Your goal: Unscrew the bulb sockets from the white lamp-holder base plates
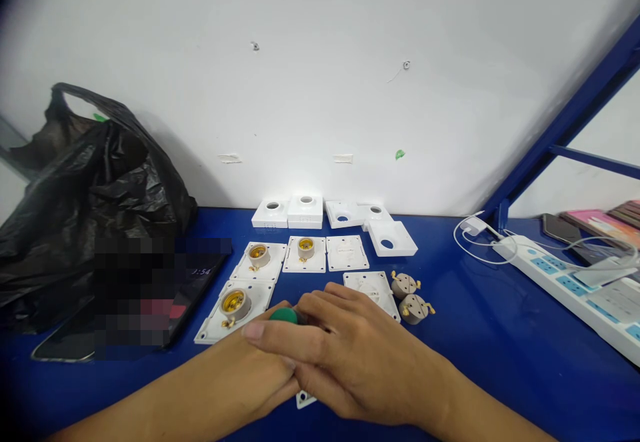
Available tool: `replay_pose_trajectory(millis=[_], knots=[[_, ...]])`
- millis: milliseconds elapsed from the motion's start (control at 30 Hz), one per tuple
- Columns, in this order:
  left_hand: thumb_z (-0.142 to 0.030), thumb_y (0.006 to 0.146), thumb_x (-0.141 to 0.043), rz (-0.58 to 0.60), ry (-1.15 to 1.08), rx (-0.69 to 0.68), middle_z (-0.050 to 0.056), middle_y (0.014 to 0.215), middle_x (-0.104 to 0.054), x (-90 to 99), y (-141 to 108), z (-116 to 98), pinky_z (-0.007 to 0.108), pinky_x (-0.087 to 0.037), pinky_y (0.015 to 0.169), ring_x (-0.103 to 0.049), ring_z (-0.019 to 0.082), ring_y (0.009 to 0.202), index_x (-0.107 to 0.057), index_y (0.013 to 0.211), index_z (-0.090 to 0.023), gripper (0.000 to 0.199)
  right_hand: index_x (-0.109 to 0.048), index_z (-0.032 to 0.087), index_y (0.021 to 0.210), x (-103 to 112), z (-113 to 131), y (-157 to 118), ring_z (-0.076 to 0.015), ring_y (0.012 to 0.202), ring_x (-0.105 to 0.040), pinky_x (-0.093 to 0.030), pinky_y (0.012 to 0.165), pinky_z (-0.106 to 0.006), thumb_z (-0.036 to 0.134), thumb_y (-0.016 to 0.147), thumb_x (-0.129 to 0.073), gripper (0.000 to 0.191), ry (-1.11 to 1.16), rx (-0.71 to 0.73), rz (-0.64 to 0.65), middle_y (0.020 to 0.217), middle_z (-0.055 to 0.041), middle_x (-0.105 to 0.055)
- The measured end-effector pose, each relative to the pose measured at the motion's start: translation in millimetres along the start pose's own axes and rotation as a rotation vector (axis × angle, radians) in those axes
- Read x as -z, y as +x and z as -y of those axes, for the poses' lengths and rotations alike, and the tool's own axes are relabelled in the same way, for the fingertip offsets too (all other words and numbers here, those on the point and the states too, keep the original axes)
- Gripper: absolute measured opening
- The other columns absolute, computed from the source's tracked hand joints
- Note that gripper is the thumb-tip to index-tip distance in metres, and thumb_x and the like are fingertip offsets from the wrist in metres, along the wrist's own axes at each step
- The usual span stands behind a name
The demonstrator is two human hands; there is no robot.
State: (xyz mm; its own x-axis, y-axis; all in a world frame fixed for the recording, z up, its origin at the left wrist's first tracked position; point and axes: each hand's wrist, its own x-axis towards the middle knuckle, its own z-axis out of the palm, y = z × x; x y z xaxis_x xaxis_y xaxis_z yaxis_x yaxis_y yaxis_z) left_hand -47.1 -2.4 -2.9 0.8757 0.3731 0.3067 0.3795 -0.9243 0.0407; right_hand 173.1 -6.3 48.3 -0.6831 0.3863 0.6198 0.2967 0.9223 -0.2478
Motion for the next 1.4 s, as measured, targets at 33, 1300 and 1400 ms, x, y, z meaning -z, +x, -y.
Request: replay_pose_trajectory(millis=[33, 1300, 1400], knots=[[-0.022, 0.117, -0.046, -0.004, 0.005, -0.007, 0.009, 0.112, -0.072, -0.5, -0.4, 0.0, 0.044, -0.053, 0.093, -0.066, 0.031, 0.106, -0.070, 0.105, -0.019, 0.027, -0.038, 0.030, 0.159, 0.0, 0.1, -0.4, -0.0186, 0.079, -0.056, -0.050, 0.076, -0.032, 0.009, 0.108, -0.049, 0.057, 0.000, -0.002, 0.002, 0.094, 0.0002, -0.062], [-0.028, 0.110, -0.069, 0.039, -0.295, 0.165, 0.010, 0.129, -0.072, 19.0, 9.5, 2.1, 0.047, -0.057, 0.104, -0.071, 0.030, 0.118, -0.061, 0.130, -0.019, 0.023, -0.047, 0.030, 0.154, -1.7, -7.6, -3.9, -0.0195, 0.093, -0.071, -0.062, 0.075, -0.032, 0.020, 0.110, -0.065, 0.049, 0.207, -0.031, -0.219, 0.105, -0.0042, -0.073], [-0.030, 0.107, -0.076, 0.033, -0.323, 0.182, 0.011, 0.138, -0.068, 17.4, 9.5, 2.8, 0.049, -0.056, 0.108, -0.067, 0.033, 0.130, -0.060, 0.128, -0.021, 0.028, -0.047, 0.031, 0.156, 1.3, -6.1, -5.3, -0.0200, 0.122, -0.071, -0.060, 0.105, -0.038, 0.017, 0.111, -0.062, 0.049, 0.365, -0.168, -0.131, 0.131, -0.0079, -0.073]])
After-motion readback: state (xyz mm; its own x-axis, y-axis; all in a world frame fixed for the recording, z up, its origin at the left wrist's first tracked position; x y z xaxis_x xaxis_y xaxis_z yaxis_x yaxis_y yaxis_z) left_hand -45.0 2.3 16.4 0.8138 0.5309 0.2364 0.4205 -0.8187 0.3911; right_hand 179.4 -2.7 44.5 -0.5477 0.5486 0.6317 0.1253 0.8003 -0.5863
